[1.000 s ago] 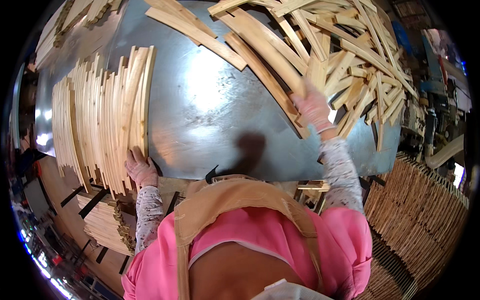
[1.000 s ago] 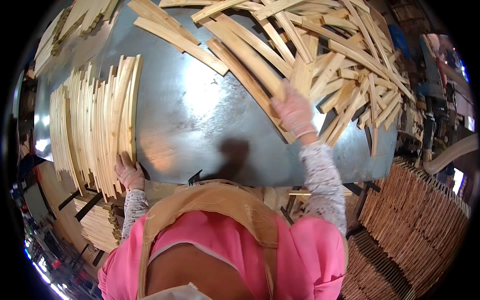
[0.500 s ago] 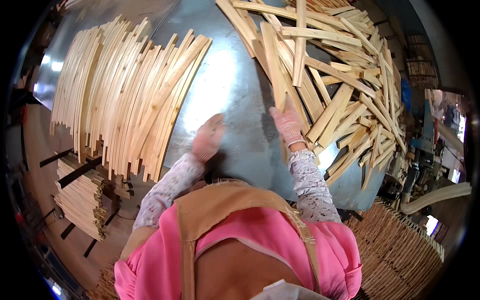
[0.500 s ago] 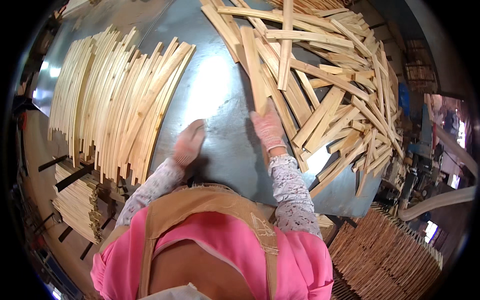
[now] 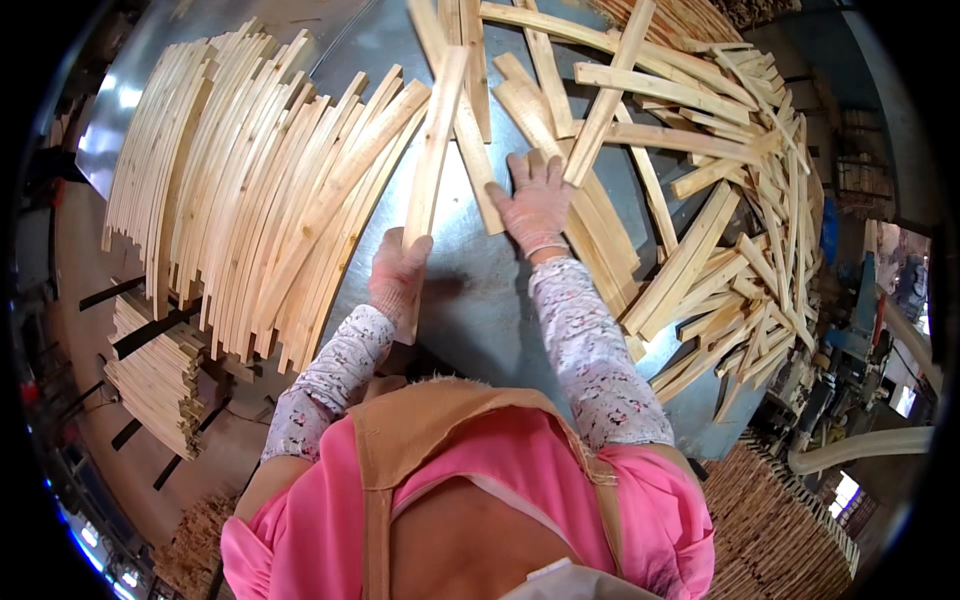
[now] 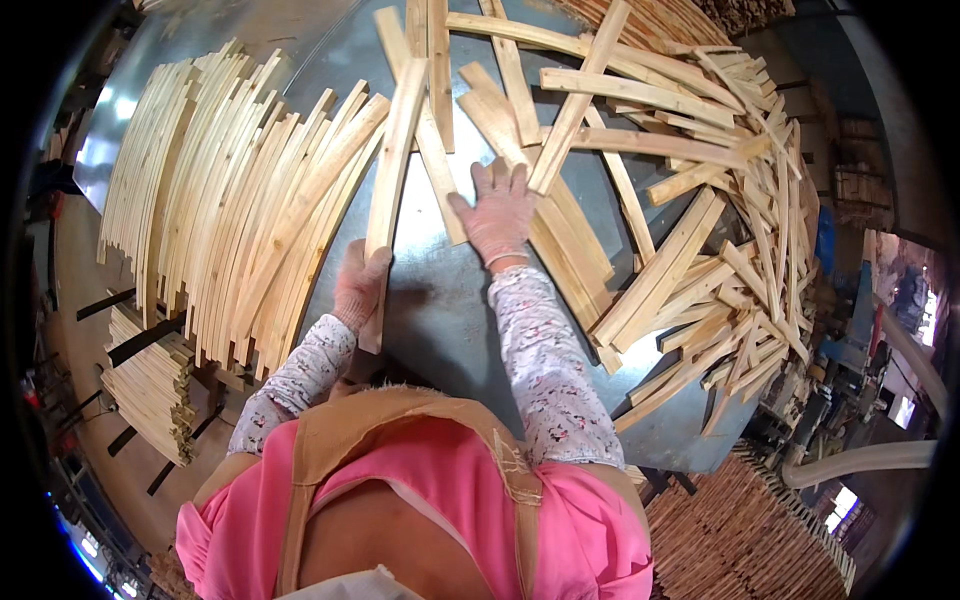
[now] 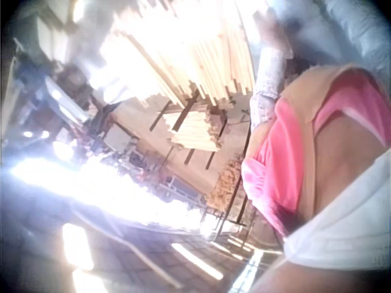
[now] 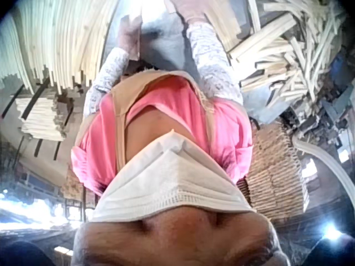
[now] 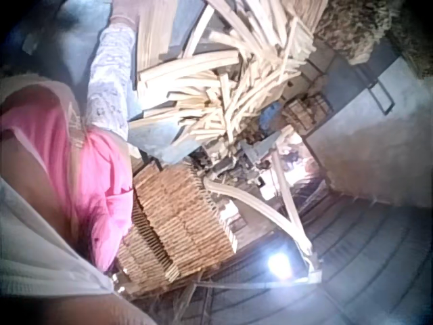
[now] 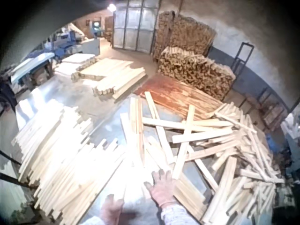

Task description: The person sorts wooden strips on a metal table, picking them up from a disorganized pile and arranging them into a neat stack. The person handles the strips by hand, aligning them and moving them to a designated area on the table.

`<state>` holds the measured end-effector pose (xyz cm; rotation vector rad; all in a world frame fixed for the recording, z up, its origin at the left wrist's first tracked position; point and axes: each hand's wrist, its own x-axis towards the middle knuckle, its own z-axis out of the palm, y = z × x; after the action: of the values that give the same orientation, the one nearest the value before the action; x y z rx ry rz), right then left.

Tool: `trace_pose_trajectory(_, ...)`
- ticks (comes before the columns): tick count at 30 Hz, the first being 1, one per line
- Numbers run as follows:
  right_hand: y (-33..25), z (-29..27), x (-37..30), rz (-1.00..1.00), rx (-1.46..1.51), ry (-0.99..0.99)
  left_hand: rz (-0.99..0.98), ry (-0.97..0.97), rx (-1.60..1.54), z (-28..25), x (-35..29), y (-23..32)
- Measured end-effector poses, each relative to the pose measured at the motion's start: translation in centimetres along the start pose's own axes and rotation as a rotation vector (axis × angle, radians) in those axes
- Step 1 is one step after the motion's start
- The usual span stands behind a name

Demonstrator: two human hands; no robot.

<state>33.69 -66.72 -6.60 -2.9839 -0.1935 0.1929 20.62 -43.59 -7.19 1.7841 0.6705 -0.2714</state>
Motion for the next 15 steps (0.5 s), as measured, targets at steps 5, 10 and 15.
trace_pose_trajectory(5, 10.4, -1.3, 3.0, 0.075, -0.199, 0.082, -0.033, 0.024, 0.144, -0.9, -1.6, -1.1)
trace_pose_trajectory(10, 7.0, -6.4, 7.2, 0.207, 0.13, -0.127, 0.042, 0.088, 0.136, -1.2, -2.6, -1.1)
trace_pose_trajectory(15, -4.1, 0.0, 1.2, -0.094, 0.277, 0.142, 0.1, 0.162, 0.25, -1.4, -1.8, -1.4)
